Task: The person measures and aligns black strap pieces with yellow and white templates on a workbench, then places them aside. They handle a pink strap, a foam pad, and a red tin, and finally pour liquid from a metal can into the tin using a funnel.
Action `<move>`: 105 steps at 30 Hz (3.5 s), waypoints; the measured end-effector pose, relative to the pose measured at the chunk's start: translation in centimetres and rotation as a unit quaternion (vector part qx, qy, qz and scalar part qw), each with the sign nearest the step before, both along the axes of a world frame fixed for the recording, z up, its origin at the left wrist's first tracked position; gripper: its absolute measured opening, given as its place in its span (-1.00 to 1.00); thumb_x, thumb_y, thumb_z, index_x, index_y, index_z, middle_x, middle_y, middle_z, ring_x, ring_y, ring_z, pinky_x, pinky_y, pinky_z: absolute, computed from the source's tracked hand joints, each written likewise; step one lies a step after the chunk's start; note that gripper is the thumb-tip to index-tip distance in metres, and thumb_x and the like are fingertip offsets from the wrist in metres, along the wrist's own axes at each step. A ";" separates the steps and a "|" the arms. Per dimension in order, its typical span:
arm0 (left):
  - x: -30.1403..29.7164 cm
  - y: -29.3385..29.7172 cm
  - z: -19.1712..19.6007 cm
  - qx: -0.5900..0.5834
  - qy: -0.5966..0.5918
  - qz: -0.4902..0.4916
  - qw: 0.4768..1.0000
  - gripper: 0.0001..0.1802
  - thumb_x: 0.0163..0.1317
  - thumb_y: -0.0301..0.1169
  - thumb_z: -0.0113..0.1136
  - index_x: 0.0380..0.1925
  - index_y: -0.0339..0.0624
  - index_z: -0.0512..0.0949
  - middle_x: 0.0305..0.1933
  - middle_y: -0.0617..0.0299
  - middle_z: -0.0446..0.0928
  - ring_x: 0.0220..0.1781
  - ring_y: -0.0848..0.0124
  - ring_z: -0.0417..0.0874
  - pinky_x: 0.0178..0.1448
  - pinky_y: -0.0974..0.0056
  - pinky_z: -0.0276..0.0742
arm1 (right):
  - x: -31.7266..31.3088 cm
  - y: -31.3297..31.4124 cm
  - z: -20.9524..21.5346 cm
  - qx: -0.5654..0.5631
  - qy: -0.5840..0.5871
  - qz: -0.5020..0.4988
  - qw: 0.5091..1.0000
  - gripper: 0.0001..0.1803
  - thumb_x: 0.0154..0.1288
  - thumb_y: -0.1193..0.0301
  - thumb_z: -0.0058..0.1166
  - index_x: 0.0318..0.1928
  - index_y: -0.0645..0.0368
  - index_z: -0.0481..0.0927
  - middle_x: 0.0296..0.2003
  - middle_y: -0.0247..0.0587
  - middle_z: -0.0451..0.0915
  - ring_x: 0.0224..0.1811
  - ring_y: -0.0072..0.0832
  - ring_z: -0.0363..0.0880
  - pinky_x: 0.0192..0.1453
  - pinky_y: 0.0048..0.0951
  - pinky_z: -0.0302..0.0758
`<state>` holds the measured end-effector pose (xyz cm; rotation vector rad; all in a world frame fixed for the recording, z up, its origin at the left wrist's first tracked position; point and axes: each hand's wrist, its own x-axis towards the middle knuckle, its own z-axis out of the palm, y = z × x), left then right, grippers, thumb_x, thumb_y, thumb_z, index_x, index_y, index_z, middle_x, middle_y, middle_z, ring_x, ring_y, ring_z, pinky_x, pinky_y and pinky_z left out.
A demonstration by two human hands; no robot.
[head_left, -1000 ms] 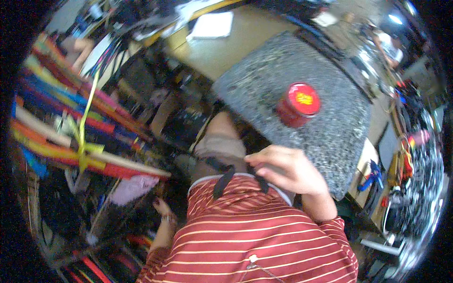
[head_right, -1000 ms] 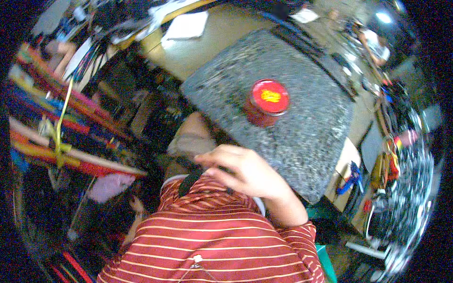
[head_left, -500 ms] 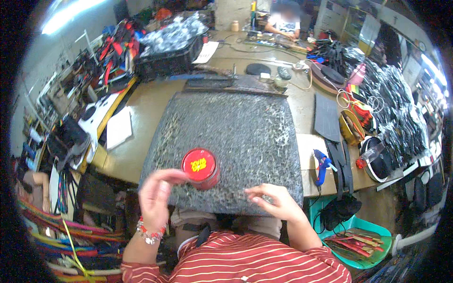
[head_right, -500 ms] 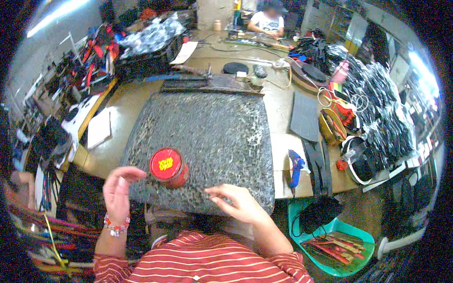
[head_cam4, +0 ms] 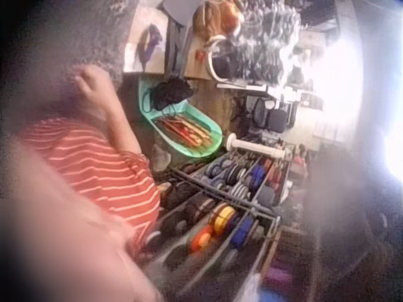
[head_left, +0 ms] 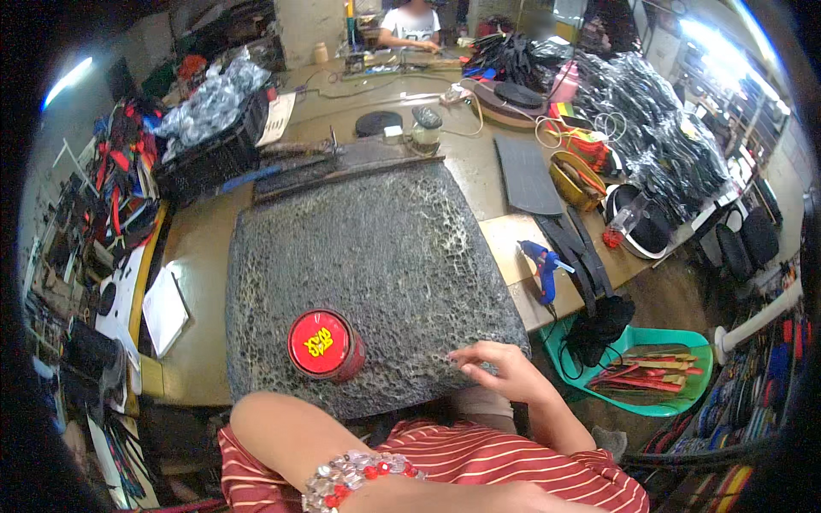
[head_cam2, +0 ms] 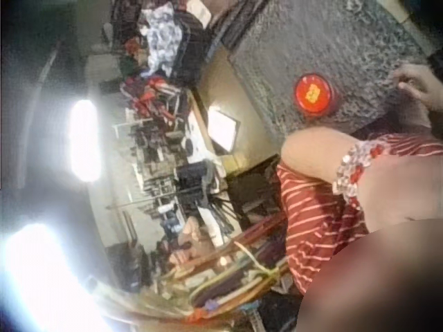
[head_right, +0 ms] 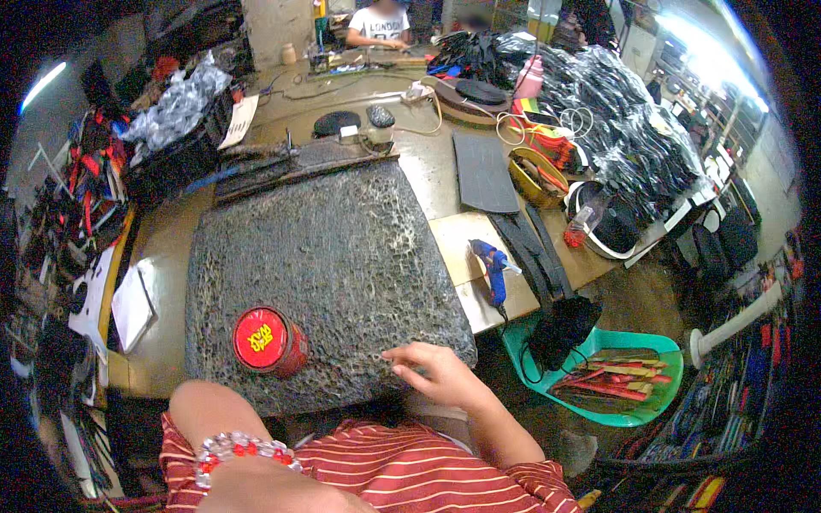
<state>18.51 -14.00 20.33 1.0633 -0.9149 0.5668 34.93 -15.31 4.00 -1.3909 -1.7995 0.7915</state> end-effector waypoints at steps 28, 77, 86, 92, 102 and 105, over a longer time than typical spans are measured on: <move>-14.3 13.1 -10.6 0.339 0.381 0.655 0.558 -0.28 0.16 -0.06 0.24 0.26 -0.13 0.29 0.28 -0.09 0.31 0.32 -0.09 0.30 0.35 -0.09 0.23 | -6.6 6.9 -1.0 -0.027 0.028 0.089 0.995 -0.72 0.24 0.45 0.10 -0.03 0.17 0.57 -0.24 -0.08 0.60 -0.19 -0.24 0.61 -0.09 -0.30 0.54; -24.2 16.7 -25.2 -0.391 0.139 0.811 0.414 -0.60 0.35 -0.48 -0.12 0.18 -0.33 0.34 0.38 0.06 0.20 0.43 0.25 0.17 0.50 0.14 0.02 | -8.9 10.3 -1.0 0.521 0.056 -0.063 0.849 0.23 -0.24 0.45 0.52 0.36 0.24 -0.11 0.31 0.29 0.12 0.37 0.08 0.16 0.42 0.00 0.14; -34.7 9.8 -21.9 -0.353 0.071 0.896 0.260 -0.70 0.32 -0.47 0.03 0.04 -0.27 0.44 0.16 0.15 0.46 0.25 0.35 0.42 0.34 0.18 0.27 | -10.0 12.2 -3.6 0.119 0.266 -0.155 0.944 0.35 -0.42 0.14 0.60 0.39 0.18 0.00 0.27 -0.06 0.26 0.31 -0.24 0.25 0.40 -0.20 0.20; -41.7 1.3 -23.7 -0.431 -0.061 0.880 0.190 -0.77 0.34 -0.45 -0.03 -0.04 -0.23 0.43 -0.01 0.16 0.50 0.09 0.35 0.51 0.17 0.18 0.43 | -11.7 12.9 -7.6 0.041 0.086 -0.108 0.990 0.23 -0.28 0.36 0.55 0.39 0.22 0.00 0.23 -0.07 0.32 0.27 -0.28 0.32 0.37 -0.28 0.22; -37.3 6.3 -24.7 -0.340 0.023 0.877 0.338 -0.80 0.30 -0.46 -0.09 -0.10 -0.20 0.40 -0.15 0.17 0.49 -0.10 0.33 0.53 -0.03 0.25 0.47 | -0.3 4.1 0.7 0.060 0.185 -0.120 0.974 -0.45 0.26 0.47 0.15 0.24 0.29 0.33 0.17 -0.07 0.42 0.25 -0.33 0.38 0.25 -0.33 0.39; -32.0 8.7 -22.6 -0.281 0.009 0.899 0.335 -0.75 0.33 -0.46 -0.12 -0.03 -0.29 0.39 -0.06 0.13 0.47 0.00 0.28 0.49 0.11 0.19 0.43 | 6.3 -4.2 2.8 0.260 0.198 -0.238 0.915 -0.61 0.35 0.43 0.06 0.13 0.34 0.43 -0.11 -0.14 0.60 -0.04 -0.44 0.58 0.07 -0.46 0.49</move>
